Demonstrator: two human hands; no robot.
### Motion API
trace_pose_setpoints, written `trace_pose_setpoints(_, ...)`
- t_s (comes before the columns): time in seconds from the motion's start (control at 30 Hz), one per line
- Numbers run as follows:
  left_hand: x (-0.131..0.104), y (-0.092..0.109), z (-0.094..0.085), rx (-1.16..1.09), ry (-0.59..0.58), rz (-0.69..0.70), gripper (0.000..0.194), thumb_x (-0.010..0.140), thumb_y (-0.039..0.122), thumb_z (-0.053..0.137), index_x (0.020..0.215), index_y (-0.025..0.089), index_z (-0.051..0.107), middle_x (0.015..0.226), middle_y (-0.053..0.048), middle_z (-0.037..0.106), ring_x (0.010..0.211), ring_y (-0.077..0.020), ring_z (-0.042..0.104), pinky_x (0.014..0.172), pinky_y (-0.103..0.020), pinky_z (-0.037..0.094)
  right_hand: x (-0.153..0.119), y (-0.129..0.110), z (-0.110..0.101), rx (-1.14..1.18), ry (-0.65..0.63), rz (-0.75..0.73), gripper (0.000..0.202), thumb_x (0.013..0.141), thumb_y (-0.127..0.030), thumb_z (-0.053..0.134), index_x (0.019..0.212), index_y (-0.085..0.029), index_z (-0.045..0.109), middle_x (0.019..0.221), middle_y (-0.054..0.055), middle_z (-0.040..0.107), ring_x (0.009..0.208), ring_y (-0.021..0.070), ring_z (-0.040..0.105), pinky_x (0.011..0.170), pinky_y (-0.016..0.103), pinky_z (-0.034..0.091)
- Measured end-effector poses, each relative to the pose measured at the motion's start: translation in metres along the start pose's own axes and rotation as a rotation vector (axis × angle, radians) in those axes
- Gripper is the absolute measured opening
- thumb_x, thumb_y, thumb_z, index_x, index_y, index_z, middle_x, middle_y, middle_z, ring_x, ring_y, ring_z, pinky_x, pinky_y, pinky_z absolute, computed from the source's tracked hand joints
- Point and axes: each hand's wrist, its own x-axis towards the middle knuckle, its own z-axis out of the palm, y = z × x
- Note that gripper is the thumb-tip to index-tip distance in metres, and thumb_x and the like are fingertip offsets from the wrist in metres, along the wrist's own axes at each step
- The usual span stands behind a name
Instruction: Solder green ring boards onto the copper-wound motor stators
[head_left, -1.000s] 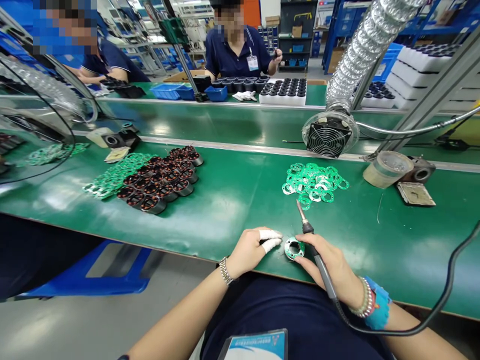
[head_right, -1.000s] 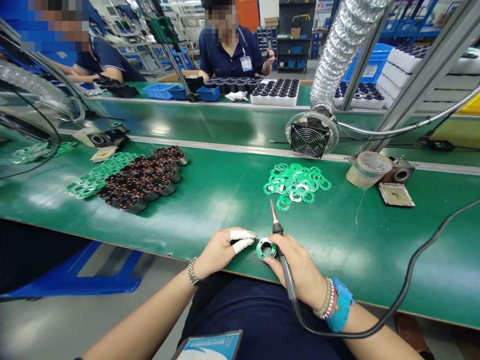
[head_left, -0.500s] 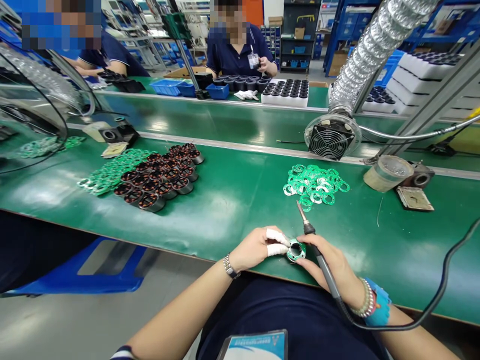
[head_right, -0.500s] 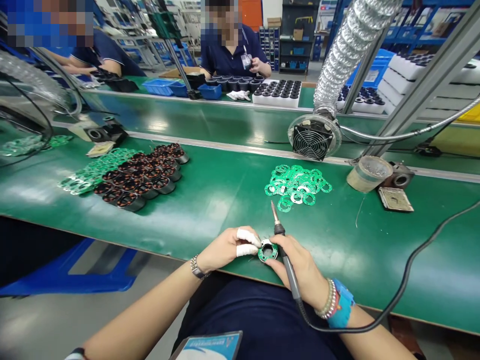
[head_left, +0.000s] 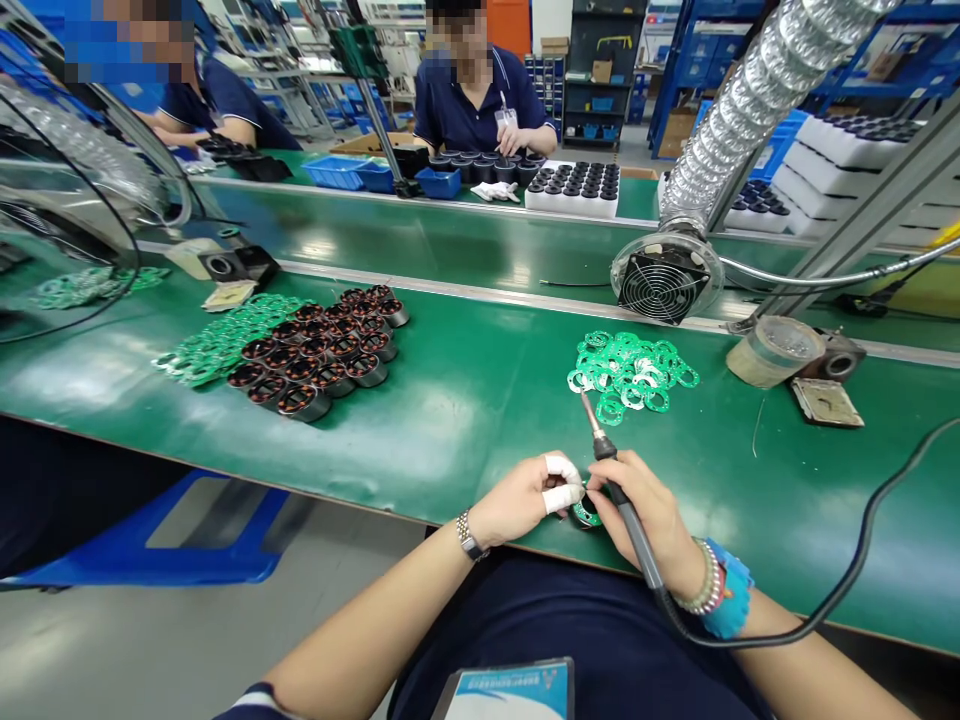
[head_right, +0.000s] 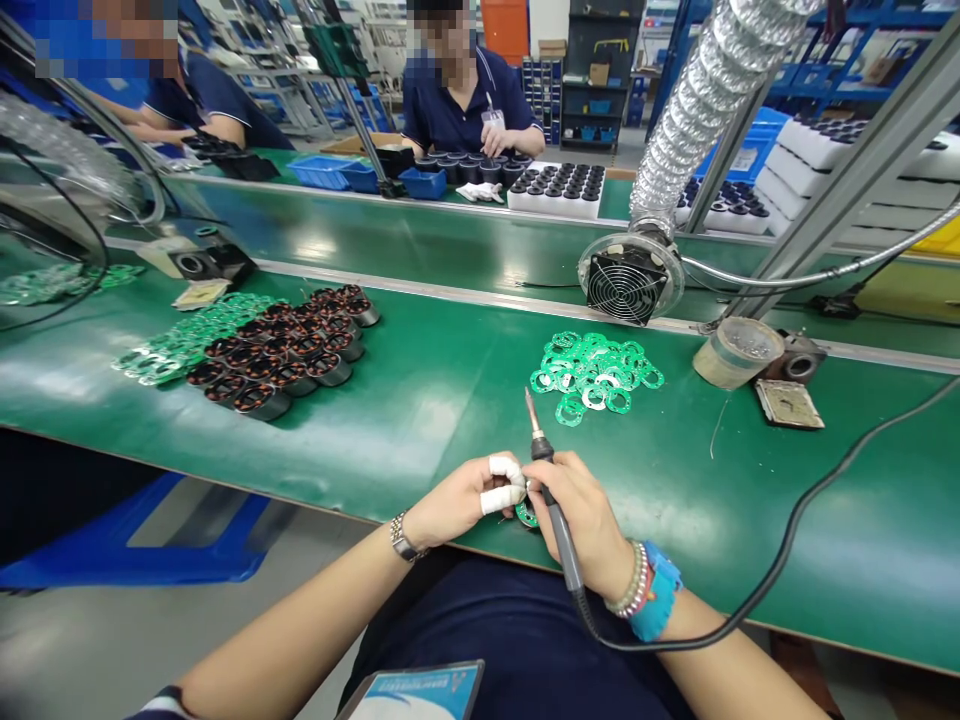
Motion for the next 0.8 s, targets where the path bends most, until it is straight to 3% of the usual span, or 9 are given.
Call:
trace_pose_setpoints(0.2, -0.004, -0.007, 0.004, -0.072, 0.056, 0.074, 0.019, 0.075, 0.029, 0.06, 0.072, 0.014, 0.049, 0.075, 0.001, 0.047, 0.061, -0.0092, 0.051, 0.062, -0.025, 0.044, -0.002, -0.004, 0.006, -0.076, 0.009, 0.006, 0.03, 0.081, -0.007, 0.049, 0.108, -0.02, 0.049, 0.078, 0.004, 0.057, 0.074, 0.0188, 0.051, 0.066, 0.034, 0.047)
trace_pose_setpoints(0.37, -0.002, -0.008, 0.0, -0.117, 0.049, 0.012, 0.018, 0.071, 0.026, 0.063, 0.071, 0.014, 0.049, 0.068, 0.002, 0.05, 0.059, -0.0101, 0.053, 0.06, -0.024, 0.043, -0.008, -0.008, -0.016, 0.014, 0.007, 0.089, 0.019, 0.083, -0.01, 0.051, 0.098, -0.019, 0.055, 0.078, 0.004, 0.058, 0.071, 0.0158, 0.055, 0.063, 0.028, 0.048)
trace_pose_setpoints(0.47, -0.001, -0.007, -0.002, -0.131, 0.049, -0.029, 0.018, 0.069, 0.025, 0.063, 0.071, 0.014, 0.049, 0.063, 0.002, 0.052, 0.058, -0.0103, 0.053, 0.06, -0.024, 0.043, -0.015, -0.01, -0.033, 0.038, -0.036, 0.105, 0.025, 0.082, -0.011, 0.053, 0.105, -0.019, 0.058, 0.071, 0.002, 0.06, 0.062, 0.0135, 0.056, 0.057, 0.025, 0.047)
trace_pose_setpoints(0.57, -0.001, -0.006, -0.002, -0.131, 0.044, -0.049, 0.017, 0.069, 0.024, 0.063, 0.069, 0.014, 0.05, 0.064, 0.001, 0.053, 0.058, -0.0102, 0.053, 0.06, -0.024, 0.042, -0.018, -0.014, -0.047, 0.045, -0.028, 0.097, 0.03, 0.08, -0.011, 0.056, 0.109, -0.019, 0.059, 0.079, 0.004, 0.064, 0.07, 0.0154, 0.059, 0.063, 0.028, 0.048)
trace_pose_setpoints(0.8, -0.002, -0.004, -0.003, -0.107, 0.033, -0.025, 0.014, 0.069, 0.022, 0.062, 0.068, 0.014, 0.05, 0.062, 0.001, 0.053, 0.059, -0.01, 0.052, 0.059, -0.022, 0.04, -0.015, -0.02, -0.055, 0.076, -0.041, 0.224, 0.016, 0.08, -0.013, 0.056, 0.09, -0.02, 0.066, 0.074, 0.003, 0.067, 0.066, 0.0138, 0.061, 0.059, 0.025, 0.048)
